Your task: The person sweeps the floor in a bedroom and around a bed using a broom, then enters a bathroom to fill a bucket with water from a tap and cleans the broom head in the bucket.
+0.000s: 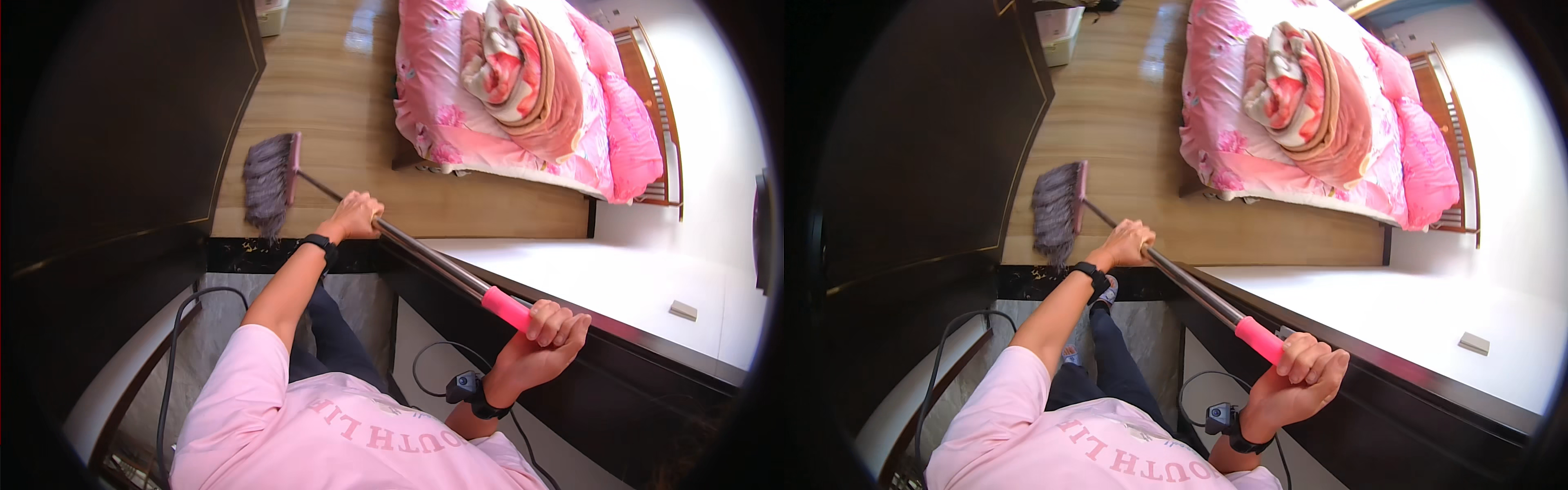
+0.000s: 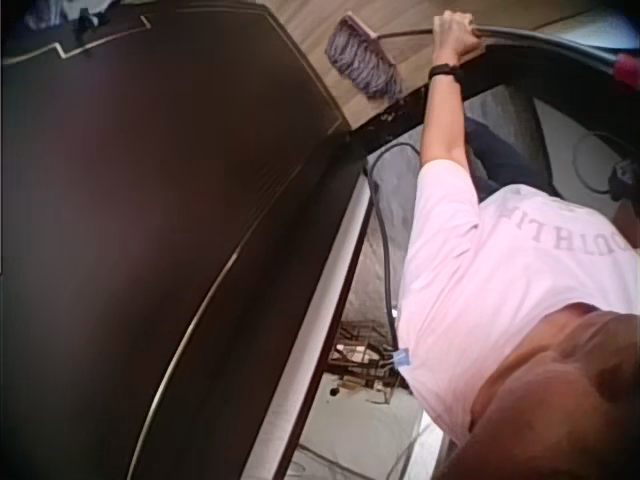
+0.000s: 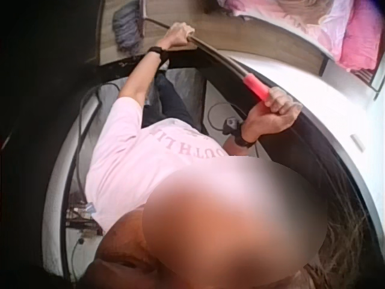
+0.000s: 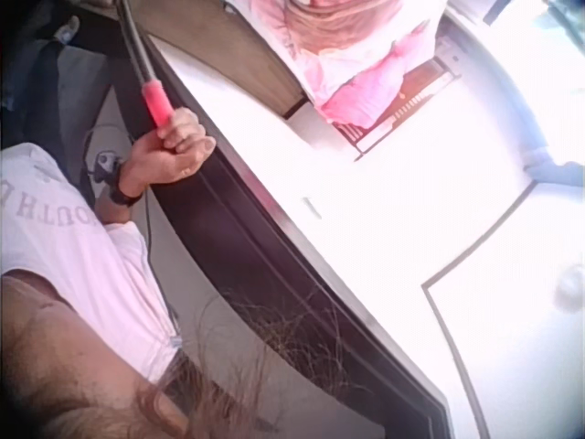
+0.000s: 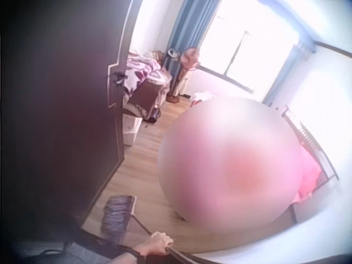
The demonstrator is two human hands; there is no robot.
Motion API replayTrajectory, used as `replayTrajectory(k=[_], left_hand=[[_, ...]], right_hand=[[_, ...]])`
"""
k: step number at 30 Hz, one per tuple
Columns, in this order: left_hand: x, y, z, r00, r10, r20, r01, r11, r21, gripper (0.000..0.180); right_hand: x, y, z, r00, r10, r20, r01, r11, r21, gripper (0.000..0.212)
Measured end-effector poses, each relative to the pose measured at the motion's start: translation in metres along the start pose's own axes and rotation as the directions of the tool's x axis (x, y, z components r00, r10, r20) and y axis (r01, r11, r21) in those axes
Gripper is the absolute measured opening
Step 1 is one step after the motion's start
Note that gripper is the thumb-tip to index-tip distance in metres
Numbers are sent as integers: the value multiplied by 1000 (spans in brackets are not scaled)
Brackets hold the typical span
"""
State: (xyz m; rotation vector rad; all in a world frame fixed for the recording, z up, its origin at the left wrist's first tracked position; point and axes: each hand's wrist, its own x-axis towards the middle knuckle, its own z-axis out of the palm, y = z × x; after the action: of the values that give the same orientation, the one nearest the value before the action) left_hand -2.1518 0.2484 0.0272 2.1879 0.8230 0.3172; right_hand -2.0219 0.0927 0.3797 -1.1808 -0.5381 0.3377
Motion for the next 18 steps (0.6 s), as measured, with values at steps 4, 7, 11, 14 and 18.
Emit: replayTrajectory(k=[4,7,11,14,18], left_hand=[[38,23,23,997,-3,-80,7,999,51,22],[47,44,32,995,-50,91,47,998,37,26],[27,62,56,989,48,142,-50,999,13,28],[-8,82,65,979,108,170,-101,994,-45,28],[-76,101,83,954,197,226,-177,978,-107,27]], right_hand=[[6,4,-26,988,-22,-151,18,999,-30,43],[-3,-1,-39,967,-55,-250,38,997,-73,43],[-40,-20,-54,948,-137,-288,89,981,-171,44],[-89,-31,-95,942,-334,39,308,810,-499,27],[-165,-68,-129,727,-466,505,574,9,-819,11]])
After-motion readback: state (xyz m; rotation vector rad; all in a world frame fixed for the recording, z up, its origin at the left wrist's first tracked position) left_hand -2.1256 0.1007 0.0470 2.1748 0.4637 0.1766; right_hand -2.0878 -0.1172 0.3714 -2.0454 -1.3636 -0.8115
